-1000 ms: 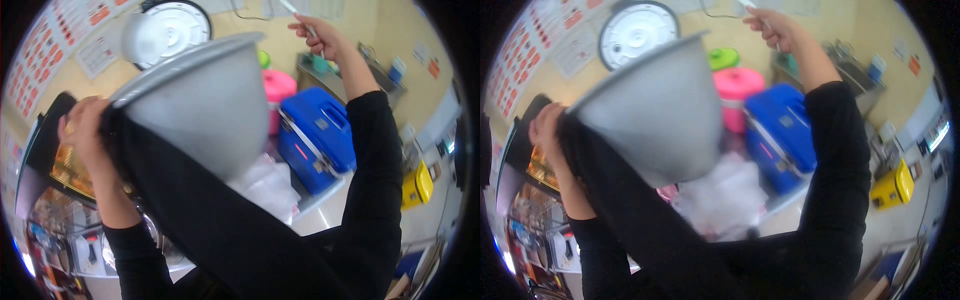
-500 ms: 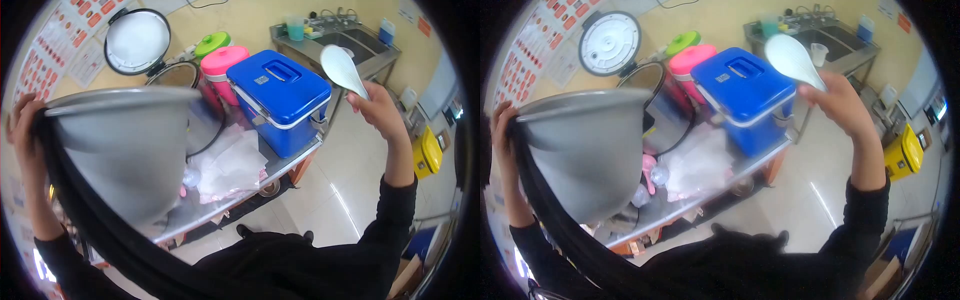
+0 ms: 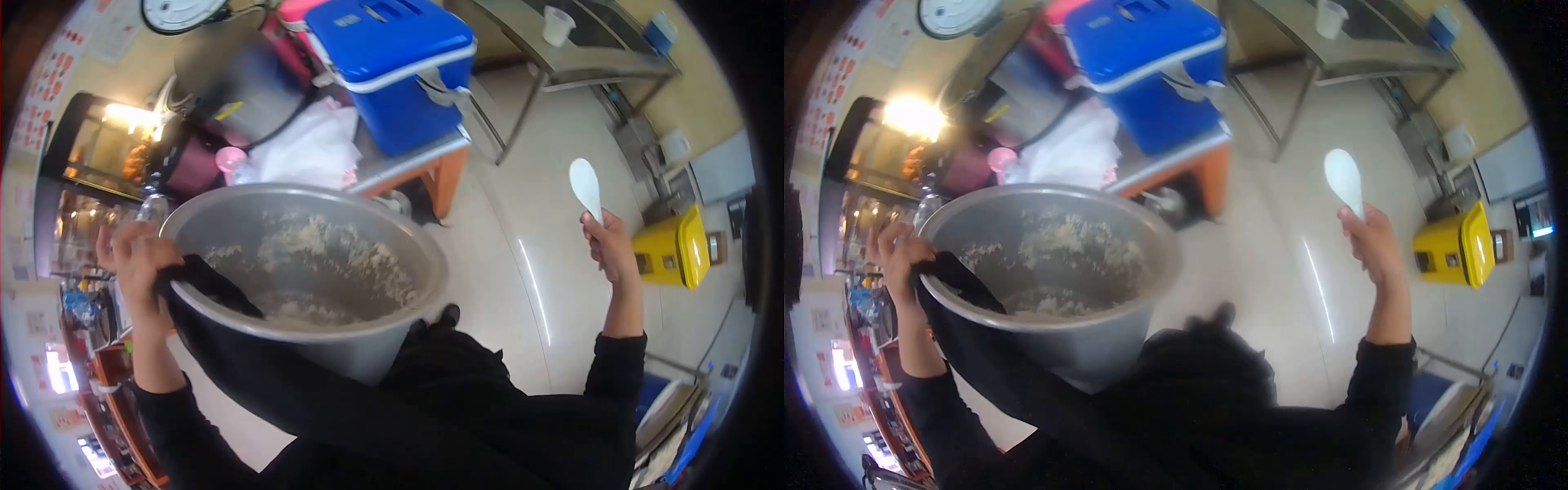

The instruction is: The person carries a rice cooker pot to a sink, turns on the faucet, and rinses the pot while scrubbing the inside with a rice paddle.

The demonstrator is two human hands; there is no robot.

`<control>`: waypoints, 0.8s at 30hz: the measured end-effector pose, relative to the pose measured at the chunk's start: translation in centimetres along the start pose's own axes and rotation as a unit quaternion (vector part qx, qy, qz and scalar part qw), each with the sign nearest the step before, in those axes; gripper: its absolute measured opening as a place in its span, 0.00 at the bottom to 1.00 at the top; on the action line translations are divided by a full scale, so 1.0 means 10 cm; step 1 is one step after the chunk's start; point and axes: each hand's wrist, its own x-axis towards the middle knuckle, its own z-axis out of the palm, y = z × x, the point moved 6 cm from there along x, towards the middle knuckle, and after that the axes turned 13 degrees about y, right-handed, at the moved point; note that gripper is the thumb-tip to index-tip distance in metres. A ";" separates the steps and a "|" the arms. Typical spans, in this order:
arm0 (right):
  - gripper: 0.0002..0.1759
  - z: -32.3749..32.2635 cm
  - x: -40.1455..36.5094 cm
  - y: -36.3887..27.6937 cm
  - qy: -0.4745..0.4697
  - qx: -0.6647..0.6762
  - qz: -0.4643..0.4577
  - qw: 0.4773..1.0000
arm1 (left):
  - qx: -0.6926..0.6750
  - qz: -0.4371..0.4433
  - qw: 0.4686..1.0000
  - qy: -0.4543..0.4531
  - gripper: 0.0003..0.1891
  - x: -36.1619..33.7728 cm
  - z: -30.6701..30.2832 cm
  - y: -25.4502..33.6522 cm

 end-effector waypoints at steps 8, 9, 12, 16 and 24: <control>0.12 -0.36 -0.60 0.88 0.051 0.079 0.091 0.991 | -0.018 0.255 0.967 0.020 0.05 0.22 0.89 1.75; 0.12 -0.41 -0.63 0.95 0.056 0.096 0.099 0.989 | -0.037 0.269 0.962 0.037 0.05 0.33 0.96 1.83; 0.12 -0.79 -0.52 1.15 0.089 0.128 0.122 0.980 | -0.072 0.309 0.945 0.077 0.06 0.69 1.27 2.27; 0.12 -1.48 -0.21 1.48 0.136 0.157 0.152 0.966 | -0.117 0.333 0.932 0.087 0.06 1.22 1.87 2.83; 0.09 -3.26 0.82 1.55 0.190 0.132 0.165 0.959 | -0.123 0.268 0.947 0.125 0.05 2.65 3.04 3.90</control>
